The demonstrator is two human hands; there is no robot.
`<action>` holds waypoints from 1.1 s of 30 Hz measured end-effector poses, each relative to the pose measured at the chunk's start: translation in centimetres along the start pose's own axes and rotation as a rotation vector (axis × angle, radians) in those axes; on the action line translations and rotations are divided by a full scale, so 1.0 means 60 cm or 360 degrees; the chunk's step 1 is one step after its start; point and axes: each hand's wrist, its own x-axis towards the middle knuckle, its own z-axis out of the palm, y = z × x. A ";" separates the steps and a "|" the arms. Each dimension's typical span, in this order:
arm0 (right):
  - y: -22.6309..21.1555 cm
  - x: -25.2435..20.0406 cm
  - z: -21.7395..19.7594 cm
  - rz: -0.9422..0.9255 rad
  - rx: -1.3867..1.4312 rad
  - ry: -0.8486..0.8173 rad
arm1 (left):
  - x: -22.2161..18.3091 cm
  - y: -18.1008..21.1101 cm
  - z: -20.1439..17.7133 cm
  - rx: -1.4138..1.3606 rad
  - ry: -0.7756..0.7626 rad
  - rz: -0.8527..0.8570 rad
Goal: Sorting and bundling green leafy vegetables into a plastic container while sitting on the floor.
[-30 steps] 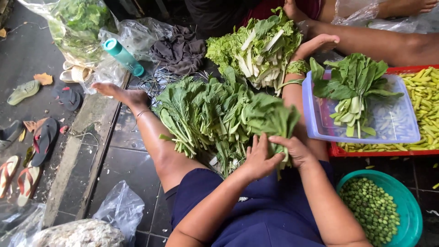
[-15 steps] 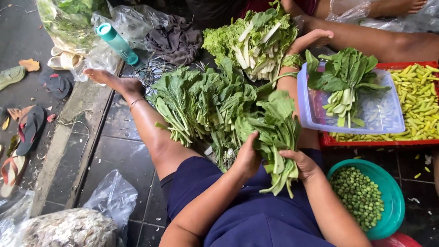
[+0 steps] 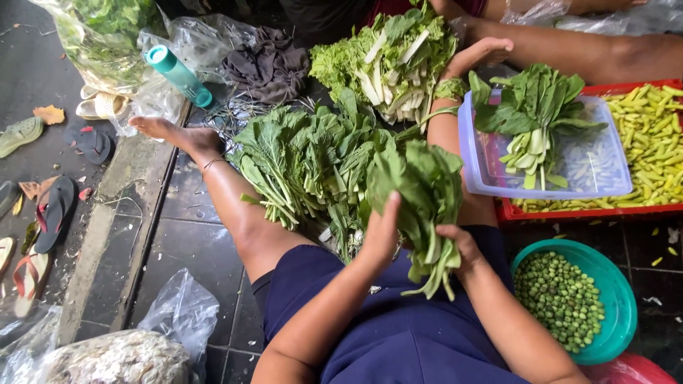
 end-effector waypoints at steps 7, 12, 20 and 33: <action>-0.019 0.021 0.012 -0.0078 -0.0057 -0.0102 | 0.050 -0.038 -0.041 -0.0248 0.0212 -0.0236; -0.122 -0.128 0.273 -0.0267 -0.1367 0.0020 | 0.025 -0.059 -0.026 -0.0667 0.0055 -0.0676; -0.098 -0.119 0.290 -0.0041 -0.2998 -0.0408 | 0.096 -0.226 -0.091 -0.1396 -0.0029 -0.0671; 0.024 -0.034 0.138 -0.3277 -0.2188 -0.0245 | 0.100 -0.123 -0.097 -0.2232 -0.0230 -0.0568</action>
